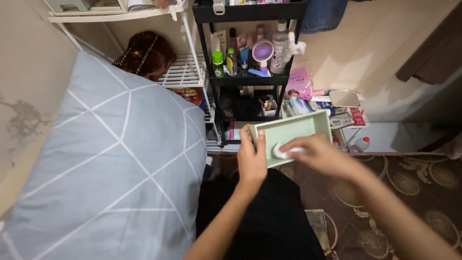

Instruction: The person organizes a multi-drawer organizer by removing items, wiping the interior of a drawer, and placing small bottles and tubes into it. They also handle a small packet and arrange bottles on the top shelf.

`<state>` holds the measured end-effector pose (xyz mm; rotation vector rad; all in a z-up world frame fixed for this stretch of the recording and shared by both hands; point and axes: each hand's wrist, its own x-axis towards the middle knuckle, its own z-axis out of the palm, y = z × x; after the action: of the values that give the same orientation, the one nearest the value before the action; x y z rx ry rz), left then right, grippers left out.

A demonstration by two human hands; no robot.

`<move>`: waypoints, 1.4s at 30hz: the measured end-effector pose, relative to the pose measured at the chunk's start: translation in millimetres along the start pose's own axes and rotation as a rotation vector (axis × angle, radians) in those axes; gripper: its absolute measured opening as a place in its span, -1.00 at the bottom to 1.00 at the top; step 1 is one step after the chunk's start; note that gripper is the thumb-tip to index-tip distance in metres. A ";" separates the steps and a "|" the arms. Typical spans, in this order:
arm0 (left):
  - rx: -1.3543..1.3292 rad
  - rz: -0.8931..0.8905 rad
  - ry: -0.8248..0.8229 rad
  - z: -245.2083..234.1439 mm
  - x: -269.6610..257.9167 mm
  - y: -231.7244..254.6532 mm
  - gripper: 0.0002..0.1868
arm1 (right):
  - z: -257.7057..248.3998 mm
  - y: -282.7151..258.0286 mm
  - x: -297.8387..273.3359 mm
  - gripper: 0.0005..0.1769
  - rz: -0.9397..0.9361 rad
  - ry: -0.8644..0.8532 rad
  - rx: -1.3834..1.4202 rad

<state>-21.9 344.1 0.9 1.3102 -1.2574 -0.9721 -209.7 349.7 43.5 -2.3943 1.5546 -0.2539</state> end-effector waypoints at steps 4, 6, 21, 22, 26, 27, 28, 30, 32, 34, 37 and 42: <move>0.045 0.049 0.067 -2.8 1.7 2.2 -0.51 | -8.1 38.2 -1.5 -0.74 0.404 0.044 0.811; 0.056 0.006 0.039 -0.1 -2.1 1.1 -0.51 | -5.7 38.6 -5.1 -0.78 0.611 0.114 1.062; -0.153 -0.028 0.023 8.0 32.2 7.1 -0.49 | -6.0 -25.5 21.9 -0.60 0.024 0.470 0.027; -0.167 0.068 0.066 8.2 32.8 4.1 -0.49 | -8.4 -21.8 23.2 -0.55 0.122 0.530 -0.040; -0.268 0.276 0.105 18.2 32.7 -10.7 -0.51 | -5.3 -46.3 29.2 -0.42 0.068 0.591 -0.078; -0.267 0.276 0.109 14.1 35.6 -9.6 -0.51 | -0.3 -53.1 24.1 -0.42 0.065 0.589 -0.077; -0.272 0.241 0.129 10.1 38.5 -8.6 -0.50 | 4.8 -59.6 18.9 -0.42 -0.062 0.553 -0.092; -0.272 0.204 0.148 2.3 36.6 -3.1 -0.49 | 8.5 -67.9 8.6 -0.41 -0.188 0.516 -0.102; -0.255 0.297 0.157 -5.1 28.0 5.6 -0.58 | 5.5 -71.1 -0.2 -0.44 -0.146 0.446 -0.226; -0.299 0.310 0.167 -9.1 22.0 9.1 -0.61 | -12.0 -61.9 2.8 -0.41 0.005 0.450 -0.254; -0.344 0.360 0.184 3.2 12.7 9.4 -0.64 | -19.0 -47.7 8.3 -0.33 0.202 0.478 -0.280; -0.388 0.350 0.190 19.9 13.1 0.0 -0.65 | -4.4 -68.4 11.8 -0.39 -0.068 0.555 -0.108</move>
<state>-39.8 328.3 -0.6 0.8259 -1.0435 -0.7728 -147.0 364.7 69.7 -2.6030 1.7351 -0.9383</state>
